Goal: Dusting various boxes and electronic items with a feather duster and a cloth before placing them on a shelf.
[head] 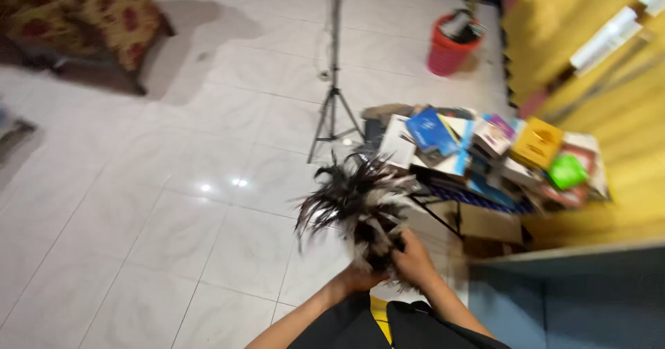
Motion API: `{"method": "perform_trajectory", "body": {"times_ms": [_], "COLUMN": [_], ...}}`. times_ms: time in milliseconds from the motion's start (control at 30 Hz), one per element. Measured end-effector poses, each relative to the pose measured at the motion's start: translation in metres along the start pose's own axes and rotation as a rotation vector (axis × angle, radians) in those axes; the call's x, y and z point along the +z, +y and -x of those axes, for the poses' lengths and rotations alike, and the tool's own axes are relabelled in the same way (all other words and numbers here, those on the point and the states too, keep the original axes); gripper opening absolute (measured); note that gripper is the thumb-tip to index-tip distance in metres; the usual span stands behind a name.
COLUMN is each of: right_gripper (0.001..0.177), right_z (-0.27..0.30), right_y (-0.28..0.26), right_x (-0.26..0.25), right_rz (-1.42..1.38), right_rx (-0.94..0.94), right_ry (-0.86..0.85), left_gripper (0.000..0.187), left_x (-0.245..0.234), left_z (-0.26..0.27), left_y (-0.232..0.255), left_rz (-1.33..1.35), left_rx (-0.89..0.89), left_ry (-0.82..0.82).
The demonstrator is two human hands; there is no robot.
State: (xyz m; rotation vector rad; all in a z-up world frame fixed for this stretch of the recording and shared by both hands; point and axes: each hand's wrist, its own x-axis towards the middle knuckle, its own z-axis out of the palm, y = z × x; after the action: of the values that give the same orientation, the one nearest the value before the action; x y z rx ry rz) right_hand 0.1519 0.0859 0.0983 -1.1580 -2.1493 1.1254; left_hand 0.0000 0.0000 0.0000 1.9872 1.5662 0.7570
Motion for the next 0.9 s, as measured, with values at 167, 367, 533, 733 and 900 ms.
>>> {"method": "perform_trajectory", "body": {"times_ms": [167, 367, 533, 733, 900], "right_gripper": [0.025, 0.054, 0.077, 0.058, 0.037], "right_z": [-0.035, -0.065, -0.092, -0.115, -0.138], "right_y": [-0.051, -0.087, -0.047, 0.006, 0.012], "right_x": [0.044, 0.033, 0.005, -0.024, -0.038], "right_rz": [-0.031, -0.076, 0.365, 0.363, 0.277], "right_rx": [-0.125, -0.122, -0.081, 0.327, 0.332], "right_ry": [-0.226, -0.333, -0.339, -0.483, -0.412], "left_gripper": [0.052, 0.057, 0.063, 0.069, 0.043], "left_x": [0.005, -0.074, -0.086, -0.125, -0.15], "left_z": [0.036, 0.01, -0.01, -0.063, -0.108], "left_y": [-0.074, -0.056, -0.104, -0.114, -0.095], "left_rz": [-0.085, 0.887, 1.022, 0.831, 1.015], "left_rx": [0.063, -0.834, -1.02, -1.184, -1.113], "left_ry": [0.356, 0.469, 0.523, 0.675, 0.897]}}
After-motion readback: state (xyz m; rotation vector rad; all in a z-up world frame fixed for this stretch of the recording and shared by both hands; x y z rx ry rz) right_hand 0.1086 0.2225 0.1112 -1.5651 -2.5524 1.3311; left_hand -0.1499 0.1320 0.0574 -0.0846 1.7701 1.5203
